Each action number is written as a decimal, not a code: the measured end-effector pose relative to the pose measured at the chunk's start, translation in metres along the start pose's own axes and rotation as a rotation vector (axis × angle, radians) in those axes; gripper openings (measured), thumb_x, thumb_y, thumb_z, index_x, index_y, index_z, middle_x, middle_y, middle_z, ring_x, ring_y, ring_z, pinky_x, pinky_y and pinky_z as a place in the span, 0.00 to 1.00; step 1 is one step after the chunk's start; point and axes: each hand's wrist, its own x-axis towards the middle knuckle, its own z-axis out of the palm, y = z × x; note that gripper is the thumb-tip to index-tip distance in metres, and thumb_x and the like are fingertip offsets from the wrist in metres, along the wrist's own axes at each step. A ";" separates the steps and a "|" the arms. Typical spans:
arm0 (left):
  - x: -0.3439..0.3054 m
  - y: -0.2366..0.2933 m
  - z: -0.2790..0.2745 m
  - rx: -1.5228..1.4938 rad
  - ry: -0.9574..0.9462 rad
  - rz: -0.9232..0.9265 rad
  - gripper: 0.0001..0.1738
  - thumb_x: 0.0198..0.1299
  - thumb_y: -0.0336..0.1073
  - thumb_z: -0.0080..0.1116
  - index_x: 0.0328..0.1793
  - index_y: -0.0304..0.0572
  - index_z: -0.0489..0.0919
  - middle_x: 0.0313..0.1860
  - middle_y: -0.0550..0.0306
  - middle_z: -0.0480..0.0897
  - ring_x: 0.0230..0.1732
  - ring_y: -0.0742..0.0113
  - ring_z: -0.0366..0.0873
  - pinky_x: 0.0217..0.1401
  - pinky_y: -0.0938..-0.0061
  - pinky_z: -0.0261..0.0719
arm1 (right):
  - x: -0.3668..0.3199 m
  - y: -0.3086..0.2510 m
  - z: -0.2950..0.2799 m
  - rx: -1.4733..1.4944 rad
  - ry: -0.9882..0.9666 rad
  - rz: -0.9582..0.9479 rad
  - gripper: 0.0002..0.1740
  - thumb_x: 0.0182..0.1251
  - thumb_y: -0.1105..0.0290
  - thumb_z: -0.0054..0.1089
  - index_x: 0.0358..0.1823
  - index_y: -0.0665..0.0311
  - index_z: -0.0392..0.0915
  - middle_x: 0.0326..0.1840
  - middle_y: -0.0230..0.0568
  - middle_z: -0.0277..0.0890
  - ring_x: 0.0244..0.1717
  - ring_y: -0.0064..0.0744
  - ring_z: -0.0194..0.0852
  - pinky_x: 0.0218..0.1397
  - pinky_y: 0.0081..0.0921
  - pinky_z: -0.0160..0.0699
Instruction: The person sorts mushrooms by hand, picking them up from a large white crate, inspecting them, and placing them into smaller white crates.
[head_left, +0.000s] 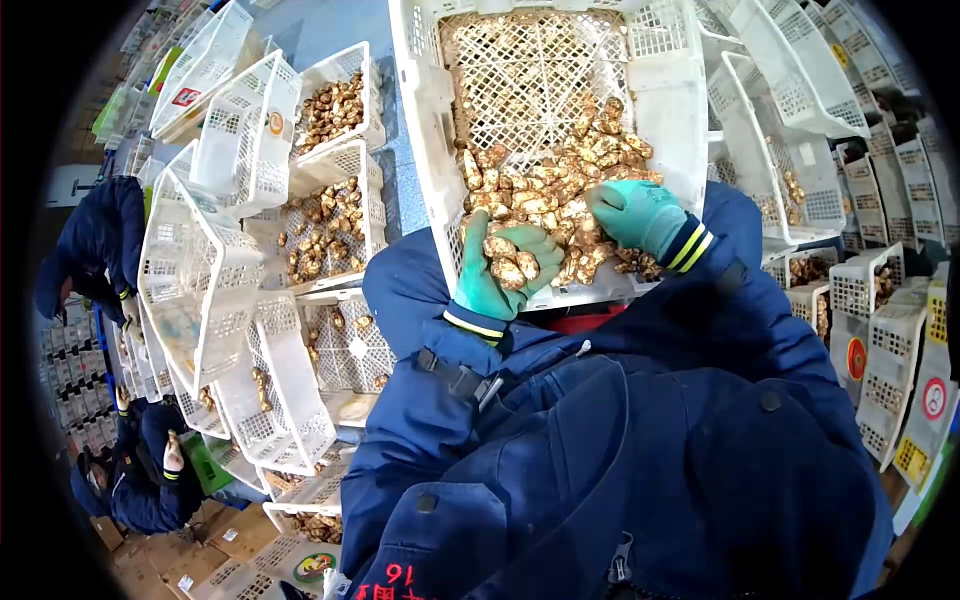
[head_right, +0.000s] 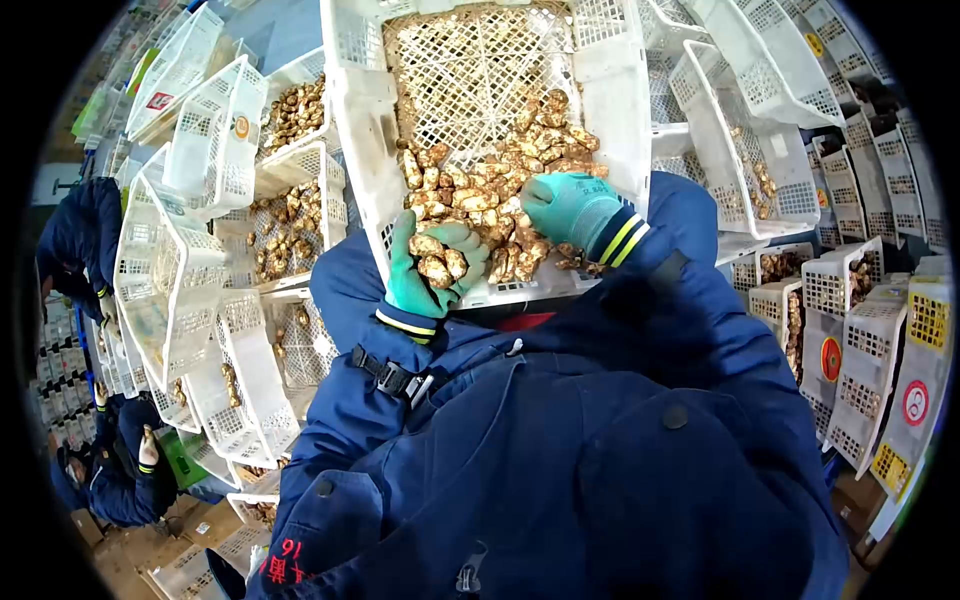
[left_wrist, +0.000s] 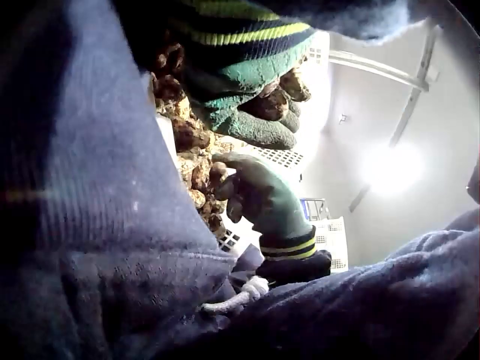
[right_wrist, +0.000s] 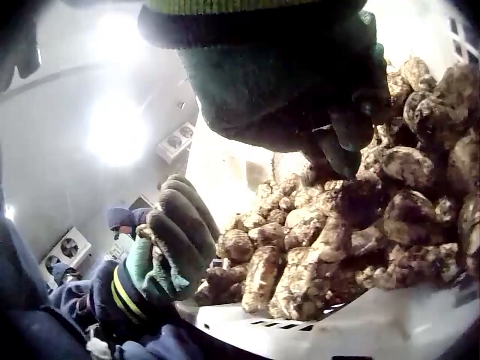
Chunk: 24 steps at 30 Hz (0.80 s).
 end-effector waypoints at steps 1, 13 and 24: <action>-0.002 -0.001 0.003 0.109 0.073 0.038 0.38 0.68 0.68 0.44 0.44 0.35 0.82 0.43 0.46 0.84 0.51 0.48 0.83 0.58 0.54 0.83 | 0.008 -0.004 -0.016 0.108 0.086 0.276 0.13 0.65 0.57 0.55 0.38 0.58 0.79 0.35 0.46 0.81 0.39 0.52 0.79 0.44 0.45 0.77; -0.006 -0.004 0.004 0.139 0.055 0.077 0.27 0.70 0.52 0.50 0.28 0.35 0.80 0.39 0.39 0.83 0.44 0.43 0.82 0.39 0.59 0.79 | 0.058 0.038 -0.024 -0.230 -0.115 0.709 0.18 0.71 0.56 0.51 0.58 0.51 0.79 0.56 0.40 0.78 0.63 0.39 0.74 0.62 0.48 0.73; -0.009 0.000 0.012 0.175 0.195 0.114 0.34 0.72 0.57 0.48 0.25 0.32 0.77 0.42 0.38 0.84 0.46 0.40 0.83 0.54 0.53 0.83 | 0.100 0.055 -0.002 -0.411 -0.287 0.668 0.19 0.64 0.61 0.58 0.55 0.53 0.80 0.61 0.39 0.75 0.67 0.40 0.70 0.60 0.48 0.73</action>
